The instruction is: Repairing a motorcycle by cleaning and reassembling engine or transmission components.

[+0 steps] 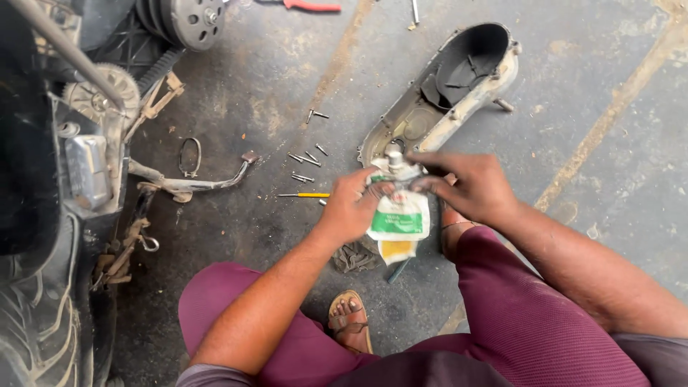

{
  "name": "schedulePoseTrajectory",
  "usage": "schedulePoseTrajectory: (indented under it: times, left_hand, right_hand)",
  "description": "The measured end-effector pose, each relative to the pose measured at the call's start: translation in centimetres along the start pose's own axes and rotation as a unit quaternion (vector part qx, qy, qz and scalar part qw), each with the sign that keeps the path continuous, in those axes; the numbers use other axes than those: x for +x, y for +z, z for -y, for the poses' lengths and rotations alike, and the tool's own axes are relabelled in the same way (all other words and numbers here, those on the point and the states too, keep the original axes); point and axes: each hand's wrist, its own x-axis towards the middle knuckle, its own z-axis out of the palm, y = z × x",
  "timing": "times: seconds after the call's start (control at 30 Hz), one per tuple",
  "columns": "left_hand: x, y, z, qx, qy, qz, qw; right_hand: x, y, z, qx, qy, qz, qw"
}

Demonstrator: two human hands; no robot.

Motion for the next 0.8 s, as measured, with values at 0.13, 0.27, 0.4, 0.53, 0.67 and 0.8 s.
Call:
schedulePoseTrajectory:
  times: [0.13, 0.27, 0.4, 0.53, 0.67, 0.8]
  left_hand:
    - [-1.0, 0.4, 0.8, -0.085, -0.022, 0.025, 0.996]
    - [-1.5, 0.6, 0.9, -0.129, -0.024, 0.023, 0.991]
    - [-1.7, 1.7, 1.9, -0.018, 0.032, -0.014, 0.999]
    - [-1.8, 2.1, 1.4, 0.018, 0.048, -0.027, 0.998]
    - [-1.4, 1.3, -1.4, 0.004, 0.057, -0.002, 0.998]
    - [-0.5, -0.1, -2.8, 0.079, 0.158, -0.042, 0.983]
  right_hand:
    - [0.0, 1.0, -1.0, -0.072, -0.056, 0.038, 0.995]
    - [-0.4, 2.3, -2.4, -0.087, -0.133, 0.062, 0.985]
    - [-1.0, 2.8, -2.4, -0.093, -0.209, 0.011, 0.973]
    - [-1.1, 2.5, -2.3, -0.079, -0.234, -0.011, 0.969]
    - [-1.8, 2.2, -2.6, -0.048, -0.135, 0.01, 0.99]
    - [-2.3, 2.4, -3.4, -0.057, -0.108, 0.003, 0.993]
